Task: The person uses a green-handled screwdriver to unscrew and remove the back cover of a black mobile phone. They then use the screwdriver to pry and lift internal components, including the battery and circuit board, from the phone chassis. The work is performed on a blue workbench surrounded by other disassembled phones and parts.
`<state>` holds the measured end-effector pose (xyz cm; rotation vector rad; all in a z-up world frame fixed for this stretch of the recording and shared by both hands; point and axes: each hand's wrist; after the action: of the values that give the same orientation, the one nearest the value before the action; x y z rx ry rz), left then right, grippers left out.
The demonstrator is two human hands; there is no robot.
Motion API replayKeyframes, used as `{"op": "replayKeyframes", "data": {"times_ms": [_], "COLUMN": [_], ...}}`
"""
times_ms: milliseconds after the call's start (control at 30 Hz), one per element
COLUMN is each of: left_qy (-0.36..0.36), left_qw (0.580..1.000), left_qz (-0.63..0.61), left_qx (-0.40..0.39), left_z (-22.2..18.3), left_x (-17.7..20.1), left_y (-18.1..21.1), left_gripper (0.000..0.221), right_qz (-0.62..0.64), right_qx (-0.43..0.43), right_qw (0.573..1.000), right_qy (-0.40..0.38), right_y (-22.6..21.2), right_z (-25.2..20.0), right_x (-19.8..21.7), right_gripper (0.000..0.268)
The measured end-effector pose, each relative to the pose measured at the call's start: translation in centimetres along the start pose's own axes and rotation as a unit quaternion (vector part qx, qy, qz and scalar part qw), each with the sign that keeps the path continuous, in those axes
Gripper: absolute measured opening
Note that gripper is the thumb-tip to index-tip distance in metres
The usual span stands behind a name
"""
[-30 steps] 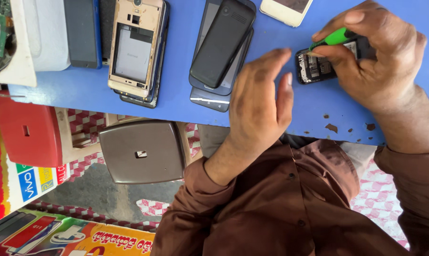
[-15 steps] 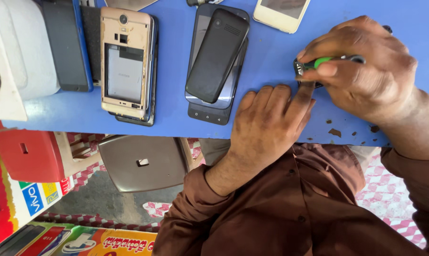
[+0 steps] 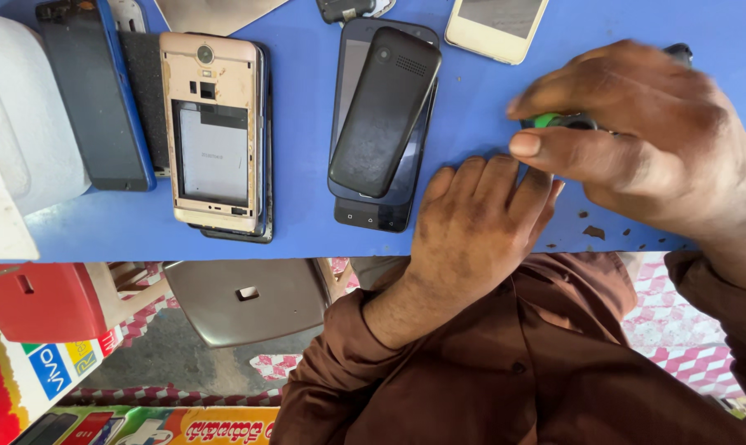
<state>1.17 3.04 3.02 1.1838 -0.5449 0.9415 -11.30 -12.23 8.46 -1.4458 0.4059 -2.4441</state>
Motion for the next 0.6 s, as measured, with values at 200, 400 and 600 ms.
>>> {"op": "replayKeyframes", "data": {"times_ms": [200, 400, 600], "left_qy": [-0.011, -0.008, -0.006], "left_qw": [1.000, 1.000, 1.000], "left_qz": [-0.005, -0.001, -0.003], "left_qx": [-0.001, 0.000, -0.001], "left_z": [-0.5, -0.8, -0.7], "left_x": [-0.2, -0.7, -0.7], "left_y": [-0.3, -0.3, -0.3], "left_gripper": [0.030, 0.042, 0.043], "right_qz": [0.002, -0.012, 0.009], "right_qx": [0.013, -0.017, -0.001], "right_qw": [0.998, 0.997, 0.998], "right_qy": [0.055, 0.069, 0.059], "right_y": [1.1, 1.1, 0.9], "right_z": [-1.1, -1.7, -1.5], "right_x": [-1.5, -1.6, -1.4], "right_gripper": [0.054, 0.056, 0.056]}}
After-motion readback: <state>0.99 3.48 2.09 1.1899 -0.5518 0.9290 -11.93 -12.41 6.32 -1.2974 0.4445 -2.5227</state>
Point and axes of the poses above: each hand's wrist, its own z-axis towards the middle knuckle, its own x-axis out of the back of the hand, y = z × x, and after that the axes turned 4 degrees about x, right-handed
